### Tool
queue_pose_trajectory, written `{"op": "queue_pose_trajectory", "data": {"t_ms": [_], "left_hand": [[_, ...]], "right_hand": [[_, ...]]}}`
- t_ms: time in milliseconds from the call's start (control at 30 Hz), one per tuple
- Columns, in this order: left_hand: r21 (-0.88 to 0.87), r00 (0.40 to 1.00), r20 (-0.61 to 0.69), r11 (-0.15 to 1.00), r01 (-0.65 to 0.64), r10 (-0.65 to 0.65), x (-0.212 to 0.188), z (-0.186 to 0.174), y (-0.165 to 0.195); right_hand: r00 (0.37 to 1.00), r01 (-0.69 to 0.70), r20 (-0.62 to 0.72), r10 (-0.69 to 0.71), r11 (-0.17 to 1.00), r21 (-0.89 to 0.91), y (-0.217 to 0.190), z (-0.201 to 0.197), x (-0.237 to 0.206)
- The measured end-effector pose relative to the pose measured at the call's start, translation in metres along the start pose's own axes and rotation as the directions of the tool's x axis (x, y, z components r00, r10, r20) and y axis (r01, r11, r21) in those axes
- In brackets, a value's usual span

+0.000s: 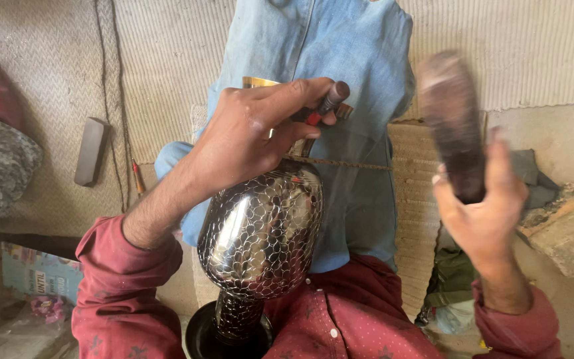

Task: The person sits on the floor with a brass vase on their lap and hammers a punch against the vase's rim and neck, repositioning the punch between strikes to work the metal surface. They briefly untie and retie a rope around the vase, then resume hammering around the rim.

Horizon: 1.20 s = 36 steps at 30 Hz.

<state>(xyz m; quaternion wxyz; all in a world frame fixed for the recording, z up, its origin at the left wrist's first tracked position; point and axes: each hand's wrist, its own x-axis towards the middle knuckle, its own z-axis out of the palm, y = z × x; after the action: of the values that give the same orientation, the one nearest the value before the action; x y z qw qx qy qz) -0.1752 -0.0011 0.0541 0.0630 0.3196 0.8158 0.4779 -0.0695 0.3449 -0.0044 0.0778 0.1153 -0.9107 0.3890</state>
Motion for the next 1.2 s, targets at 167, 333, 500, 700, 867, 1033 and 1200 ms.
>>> {"op": "queue_pose_trajectory", "data": {"t_ms": [167, 333, 500, 700, 867, 1033, 1200], "left_hand": [[0.005, 0.998, 0.043, 0.998, -0.055, 0.054, 0.002, -0.004, 0.000], [-0.007, 1.000, -0.008, 1.000, -0.015, 0.015, -0.001, -0.001, 0.005], [-0.039, 0.976, -0.186, 0.993, 0.109, -0.114, -0.014, 0.008, 0.011], [-0.101, 0.941, -0.256, 0.974, 0.201, -0.221, -0.023, 0.013, 0.007], [-0.106, 0.925, -0.287, 0.968, 0.226, -0.247, -0.027, 0.015, 0.005], [-0.145, 0.924, -0.302, 0.969, 0.198, -0.234, -0.031, 0.017, 0.002], [-0.095, 0.933, -0.329, 0.988, 0.118, -0.143, -0.034, 0.023, -0.001]], "right_hand": [[0.991, -0.130, 0.013, 0.131, 0.961, 0.246, -0.019, -0.026, 0.036], [0.972, 0.163, 0.193, -0.133, 0.975, -0.150, -0.035, -0.035, 0.085], [0.901, 0.318, 0.382, -0.206, 0.912, -0.260, -0.058, -0.049, 0.125], [0.810, 0.429, 0.563, -0.166, 0.822, -0.375, -0.089, -0.050, 0.159], [0.773, 0.477, 0.573, -0.274, 0.845, -0.239, -0.095, -0.051, 0.170], [0.754, 0.471, 0.615, -0.230, 0.842, -0.263, -0.091, -0.057, 0.174], [0.812, 0.426, 0.515, -0.274, 0.882, -0.203, -0.085, -0.058, 0.167]]}}
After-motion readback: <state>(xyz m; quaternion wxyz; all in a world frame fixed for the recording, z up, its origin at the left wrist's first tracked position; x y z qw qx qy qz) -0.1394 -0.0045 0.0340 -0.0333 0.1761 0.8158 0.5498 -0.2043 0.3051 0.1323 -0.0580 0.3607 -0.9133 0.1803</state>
